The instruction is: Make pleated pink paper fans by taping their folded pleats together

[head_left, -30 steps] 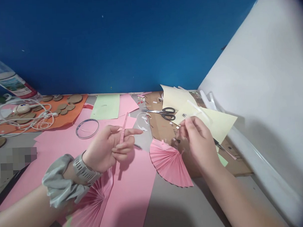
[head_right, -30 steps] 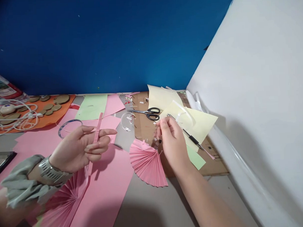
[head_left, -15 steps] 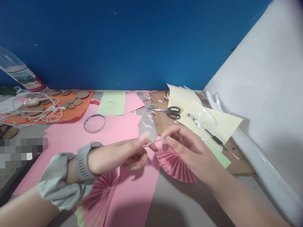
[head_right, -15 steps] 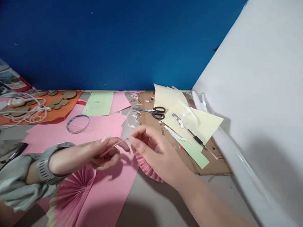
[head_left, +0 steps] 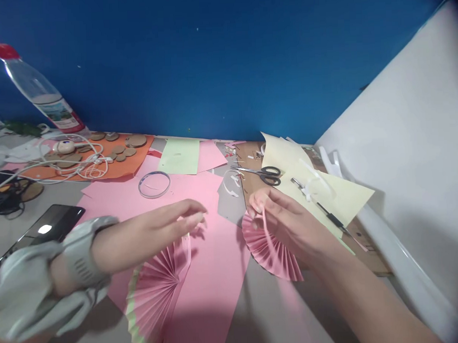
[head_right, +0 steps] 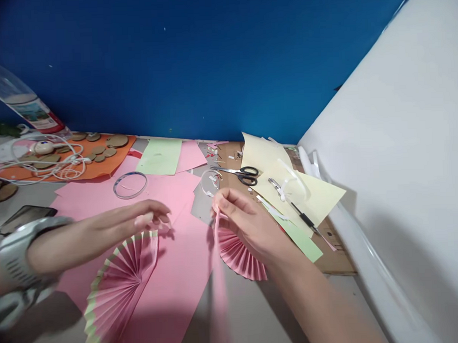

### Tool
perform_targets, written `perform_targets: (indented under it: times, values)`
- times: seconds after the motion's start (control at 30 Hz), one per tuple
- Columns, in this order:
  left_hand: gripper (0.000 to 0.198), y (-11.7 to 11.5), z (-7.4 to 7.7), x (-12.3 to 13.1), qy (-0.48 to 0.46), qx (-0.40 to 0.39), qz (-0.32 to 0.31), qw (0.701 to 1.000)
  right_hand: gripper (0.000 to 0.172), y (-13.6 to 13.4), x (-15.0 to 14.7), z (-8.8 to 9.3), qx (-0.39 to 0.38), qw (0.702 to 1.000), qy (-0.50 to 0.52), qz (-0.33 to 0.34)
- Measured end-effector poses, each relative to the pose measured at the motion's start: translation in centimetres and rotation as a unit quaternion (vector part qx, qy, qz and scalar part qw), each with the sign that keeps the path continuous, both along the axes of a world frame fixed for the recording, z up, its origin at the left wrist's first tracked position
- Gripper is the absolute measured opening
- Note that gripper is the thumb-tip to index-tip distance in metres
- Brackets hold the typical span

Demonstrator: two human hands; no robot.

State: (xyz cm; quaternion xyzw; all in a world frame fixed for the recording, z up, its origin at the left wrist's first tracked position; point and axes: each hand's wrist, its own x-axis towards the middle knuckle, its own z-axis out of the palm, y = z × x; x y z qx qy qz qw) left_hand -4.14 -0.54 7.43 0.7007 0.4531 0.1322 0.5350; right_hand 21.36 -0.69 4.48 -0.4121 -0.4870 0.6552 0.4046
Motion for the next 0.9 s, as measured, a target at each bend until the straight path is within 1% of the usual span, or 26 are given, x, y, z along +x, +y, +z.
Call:
perform_targets:
  times: [0.07, 0.1, 0.17, 0.23, 0.27, 0.3, 0.33, 0.37, 0.4, 0.43, 0.47, 0.5, 0.53, 0.57, 0.6, 0.67, 0.7, 0.73, 0.77, 0.8, 0.87, 0.9]
  values:
    - [0.034, -2.3, -1.2, -1.9, 0.11, 0.077, 0.04, 0.99, 0.022, -0.2, 0.8, -0.3, -0.036, 0.996, -0.073, 0.025]
    - [0.039, -3.6, -2.2, -2.8, 0.151, 0.094, 0.03, 0.984, 0.022, -0.3, 1.0, -0.4, -0.047, 0.992, -0.109, 0.04]
    - [0.06, -6.2, -4.4, -4.1, 0.202, 0.166, 0.019, 0.965, 0.021, -0.5, 0.7, -0.8, -0.044, 0.979, -0.187, 0.066]
    - [0.09, -8.5, -6.7, -4.8, 0.251, 0.24, 0.036, 0.937, 0.021, -0.5, -0.2, -1.1, 0.006, 0.956, -0.282, 0.08]
    - [0.099, -9.4, -7.8, -4.9, 0.27, 0.263, 0.037, 0.925, 0.021, -0.4, -0.9, -1.3, 0.053, 0.937, -0.336, 0.08]
    - [0.1, -10.1, -8.6, -4.9, 0.286, 0.283, 0.042, 0.915, 0.023, -0.3, -1.7, -1.4, 0.113, 0.91, -0.39, 0.076]
    - [0.099, -10.7, -9.3, -4.8, 0.301, 0.297, 0.05, 0.905, 0.028, -0.3, -2.5, -1.5, 0.187, 0.873, -0.444, 0.067]
    - [0.099, -11.0, -9.8, -4.6, 0.309, 0.316, 0.06, 0.895, 0.034, -0.2, -3.2, -1.6, 0.258, 0.829, -0.493, 0.052]
    - [0.098, -11.3, -10.2, -4.5, 0.311, 0.33, 0.066, 0.889, 0.041, -0.2, -4.0, -1.7, 0.316, 0.787, -0.529, 0.045]
    - [0.097, -11.4, -10.4, -4.3, 0.312, 0.341, 0.075, 0.884, 0.046, -0.2, -4.6, -1.7, 0.35, 0.754, -0.554, 0.044]
    - [0.097, -11.4, -10.4, -4.1, 0.312, 0.341, 0.086, 0.883, 0.047, -0.3, -5.2, -1.7, 0.371, 0.734, -0.567, 0.043]
    - [0.096, -11.4, -10.4, -4.0, 0.306, 0.342, 0.096, 0.883, 0.043, -0.6, -5.7, -1.6, 0.375, 0.728, -0.572, 0.046]
    - [0.096, -11.4, -10.3, -3.9, 0.298, 0.341, 0.108, 0.885, 0.035, -0.9, -6.1, -1.5, 0.364, 0.735, -0.57, 0.051]
    - [0.097, -11.3, -10.2, -3.8, 0.288, 0.339, 0.118, 0.888, 0.025, -1.3, -6.5, -1.4, 0.341, 0.751, -0.562, 0.06]
    - [0.097, -11.2, -10.1, -3.6, 0.274, 0.34, 0.125, 0.891, 0.021, -1.9, -6.8, -1.2, 0.304, 0.775, -0.549, 0.076]
    - [0.097, -11.1, -10.1, -3.3, 0.241, 0.336, 0.13, 0.901, 0.031, -2.9, -7.5, -1.1, 0.213, 0.827, -0.505, 0.122]
    - [0.096, -11.1, -10.1, -3.0, 0.222, 0.331, 0.13, 0.908, 0.029, -3.4, -7.8, -1.1, 0.176, 0.85, -0.477, 0.139]
    - [0.095, -11.2, -10.2, -2.7, 0.201, 0.321, 0.129, 0.916, 0.025, -3.8, -8.0, -1.2, 0.147, 0.868, -0.453, 0.142]
    - [0.093, -11.2, -10.3, -2.4, 0.177, 0.307, 0.131, 0.926, 0.021, -4.1, -8.2, -1.4, 0.125, 0.881, -0.434, 0.14]
    - [0.091, -11.3, -10.4, -2.1, 0.152, 0.29, 0.149, 0.933, 0.018, -4.3, -8.4, -1.6, 0.104, 0.893, -0.416, 0.135]
    - [0.092, -11.1, -10.3, -1.6, 0.093, 0.249, 0.194, 0.944, 0.017, -4.3, -8.3, -1.9, 0.065, 0.916, -0.377, 0.123]
    - [0.095, -10.9, -9.9, -1.4, 0.059, 0.228, 0.222, 0.946, 0.018, -4.1, -8.0, -1.9, 0.05, 0.927, -0.353, 0.115]
